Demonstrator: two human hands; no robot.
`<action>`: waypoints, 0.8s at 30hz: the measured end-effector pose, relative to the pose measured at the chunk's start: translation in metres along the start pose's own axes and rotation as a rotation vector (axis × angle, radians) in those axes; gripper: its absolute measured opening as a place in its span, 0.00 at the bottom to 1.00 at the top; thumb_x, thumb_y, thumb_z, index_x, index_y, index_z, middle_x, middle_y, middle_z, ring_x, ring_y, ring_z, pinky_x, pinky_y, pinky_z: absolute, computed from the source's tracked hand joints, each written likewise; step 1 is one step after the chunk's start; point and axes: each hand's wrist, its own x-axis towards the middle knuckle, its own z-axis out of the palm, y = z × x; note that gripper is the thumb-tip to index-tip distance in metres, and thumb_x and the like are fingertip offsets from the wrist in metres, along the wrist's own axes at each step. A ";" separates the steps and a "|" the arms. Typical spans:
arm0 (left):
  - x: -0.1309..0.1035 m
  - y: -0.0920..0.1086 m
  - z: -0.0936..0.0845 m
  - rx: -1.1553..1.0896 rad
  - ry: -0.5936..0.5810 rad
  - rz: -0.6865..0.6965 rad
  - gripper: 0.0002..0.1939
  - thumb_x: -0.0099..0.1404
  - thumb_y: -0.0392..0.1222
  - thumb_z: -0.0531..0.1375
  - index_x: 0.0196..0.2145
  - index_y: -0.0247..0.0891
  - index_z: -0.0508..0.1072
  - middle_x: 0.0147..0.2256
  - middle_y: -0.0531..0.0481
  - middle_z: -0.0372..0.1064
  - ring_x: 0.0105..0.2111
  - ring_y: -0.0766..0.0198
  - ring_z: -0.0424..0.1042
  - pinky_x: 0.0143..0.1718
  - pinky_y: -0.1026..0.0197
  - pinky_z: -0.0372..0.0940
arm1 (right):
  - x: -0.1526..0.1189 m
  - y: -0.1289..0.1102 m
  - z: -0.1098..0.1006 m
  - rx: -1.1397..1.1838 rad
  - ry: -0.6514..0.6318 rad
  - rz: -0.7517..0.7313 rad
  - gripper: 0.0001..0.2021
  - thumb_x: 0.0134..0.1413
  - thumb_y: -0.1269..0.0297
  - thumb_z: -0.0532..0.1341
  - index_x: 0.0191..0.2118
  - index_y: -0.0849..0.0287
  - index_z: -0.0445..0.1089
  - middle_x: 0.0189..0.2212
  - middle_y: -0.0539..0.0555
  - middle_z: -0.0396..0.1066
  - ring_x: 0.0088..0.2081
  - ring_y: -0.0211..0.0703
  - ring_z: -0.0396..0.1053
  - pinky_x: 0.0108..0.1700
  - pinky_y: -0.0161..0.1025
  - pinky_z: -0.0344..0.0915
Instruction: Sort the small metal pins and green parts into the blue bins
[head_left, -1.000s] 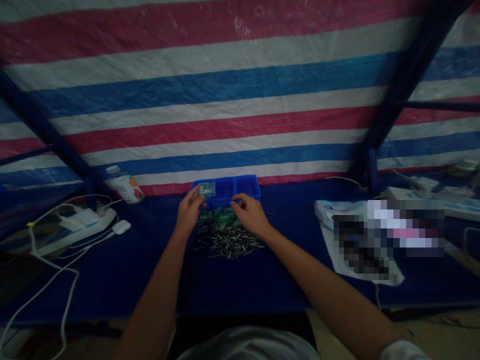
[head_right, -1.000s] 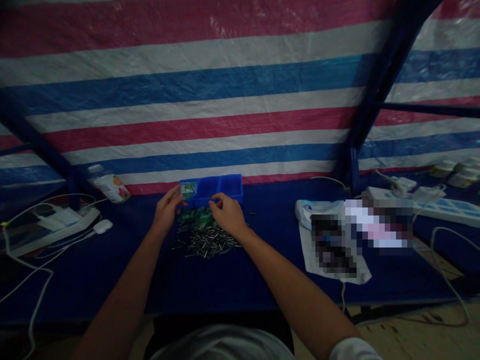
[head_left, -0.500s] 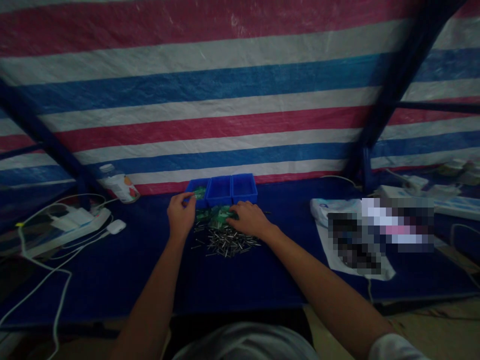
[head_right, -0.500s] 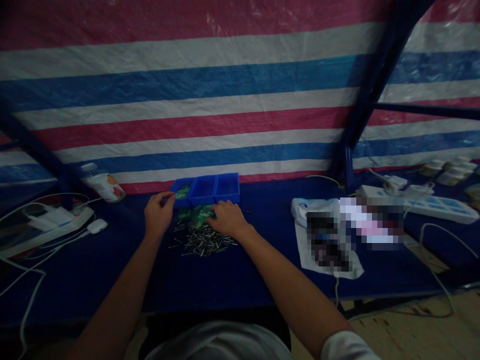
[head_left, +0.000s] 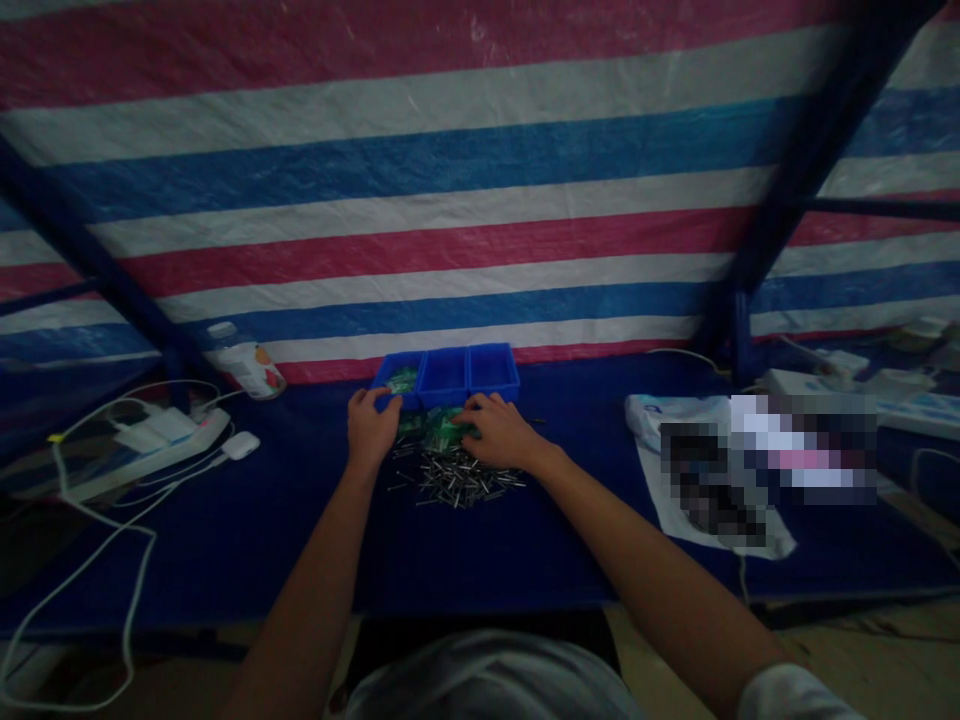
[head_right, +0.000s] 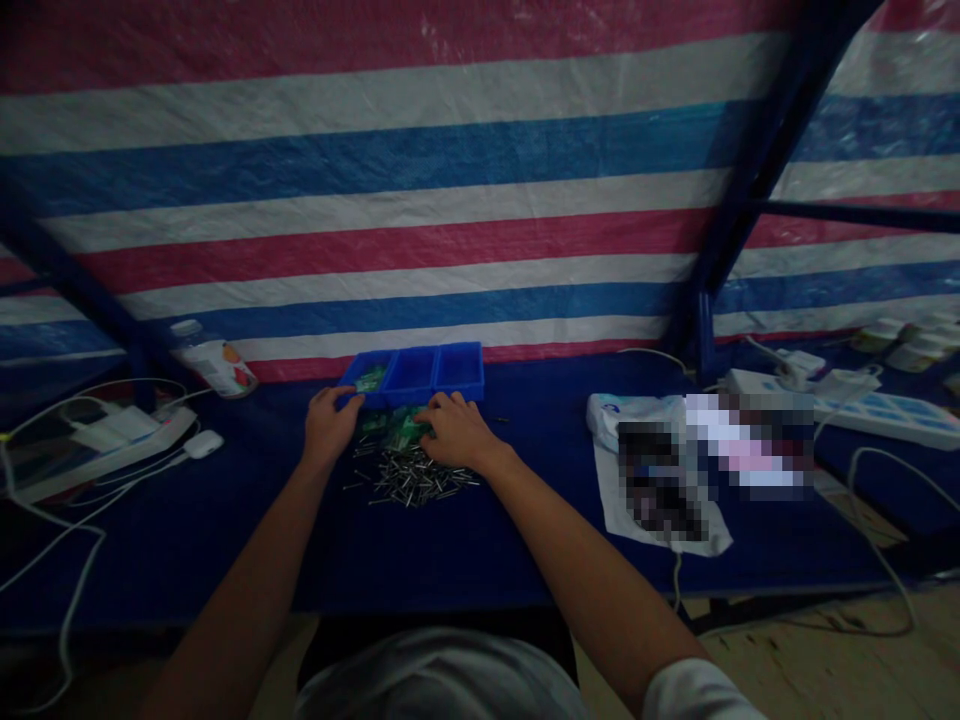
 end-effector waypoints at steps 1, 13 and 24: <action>-0.001 0.002 0.000 0.015 0.021 -0.001 0.13 0.59 0.44 0.62 0.41 0.38 0.76 0.57 0.35 0.61 0.62 0.41 0.57 0.62 0.39 0.53 | 0.000 0.000 -0.001 0.001 -0.011 -0.004 0.18 0.57 0.64 0.58 0.52 0.52 0.74 0.51 0.59 0.69 0.48 0.55 0.63 0.43 0.48 0.60; -0.016 0.030 -0.005 -0.445 -0.268 0.213 0.19 0.62 0.53 0.58 0.42 0.37 0.77 0.42 0.45 0.76 0.41 0.56 0.73 0.45 0.56 0.66 | 0.011 0.003 -0.003 0.251 0.349 0.002 0.11 0.63 0.67 0.56 0.43 0.59 0.76 0.42 0.56 0.76 0.44 0.45 0.68 0.50 0.45 0.60; -0.030 0.040 0.006 -0.485 -0.462 0.187 0.13 0.56 0.50 0.64 0.27 0.36 0.76 0.23 0.52 0.70 0.23 0.65 0.67 0.24 0.63 0.60 | 0.020 0.001 -0.001 0.952 0.392 0.137 0.06 0.55 0.62 0.61 0.35 0.57 0.74 0.30 0.51 0.74 0.32 0.39 0.68 0.38 0.39 0.65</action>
